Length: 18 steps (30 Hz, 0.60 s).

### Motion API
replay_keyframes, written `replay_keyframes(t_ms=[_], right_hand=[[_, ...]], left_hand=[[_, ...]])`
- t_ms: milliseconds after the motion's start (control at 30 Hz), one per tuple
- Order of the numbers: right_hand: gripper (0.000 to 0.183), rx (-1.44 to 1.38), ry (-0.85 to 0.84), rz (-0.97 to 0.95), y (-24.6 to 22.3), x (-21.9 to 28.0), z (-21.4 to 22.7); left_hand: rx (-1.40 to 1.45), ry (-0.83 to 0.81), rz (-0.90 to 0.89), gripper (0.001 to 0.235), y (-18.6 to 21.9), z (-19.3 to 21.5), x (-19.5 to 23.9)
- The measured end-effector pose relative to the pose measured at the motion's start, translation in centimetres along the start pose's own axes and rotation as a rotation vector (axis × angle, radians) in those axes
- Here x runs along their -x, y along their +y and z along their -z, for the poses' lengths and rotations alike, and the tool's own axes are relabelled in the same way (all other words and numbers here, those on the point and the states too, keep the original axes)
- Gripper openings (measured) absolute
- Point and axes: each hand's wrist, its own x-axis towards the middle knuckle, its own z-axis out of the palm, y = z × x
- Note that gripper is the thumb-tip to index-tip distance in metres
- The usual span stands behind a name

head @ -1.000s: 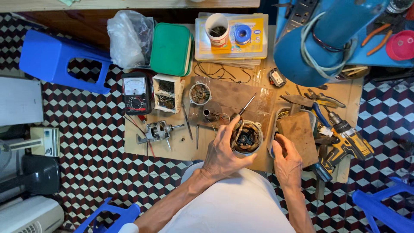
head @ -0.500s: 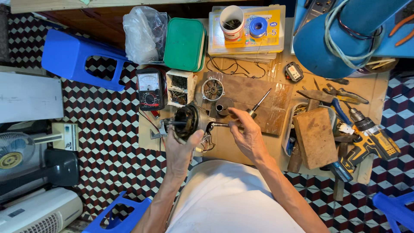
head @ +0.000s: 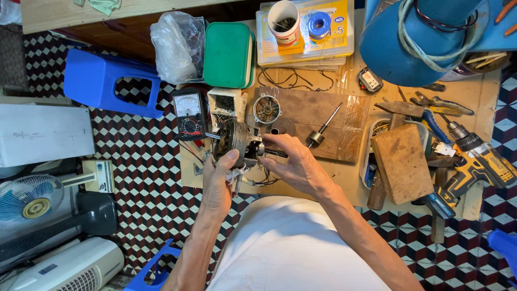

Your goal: The person works on a disassembled electrical motor on a cluttered workbench. They use a wooden block to tap the motor housing, then use a screwdriver to adjust internal components. The person also handles small parts and wires, placing them into a container.

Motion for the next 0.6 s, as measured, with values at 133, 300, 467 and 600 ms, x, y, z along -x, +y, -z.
replay_keyframes(t_ms=[133,300,467,600], right_hand=[[0.047,-0.052,0.026,0.006,0.2,-0.5,-0.3],[0.046,0.035,0.052,0.055,0.2,-0.9,-0.3],[0.045,0.114,0.11,0.145,0.1,-0.8,0.2],[0.036,-0.079,0.192,-0.12,-0.5,1.6,2.2]], left_hand=[[-0.013,-0.021,0.007,0.055,0.5,-0.3,-0.2],[-0.269,-0.015,-0.113,0.06,1.3,-0.9,-0.3],[-0.365,-0.039,-0.17,0.064,1.6,-2.1,-0.3],[-0.439,-0.08,-0.25,0.078,0.5,-3.3,0.0]])
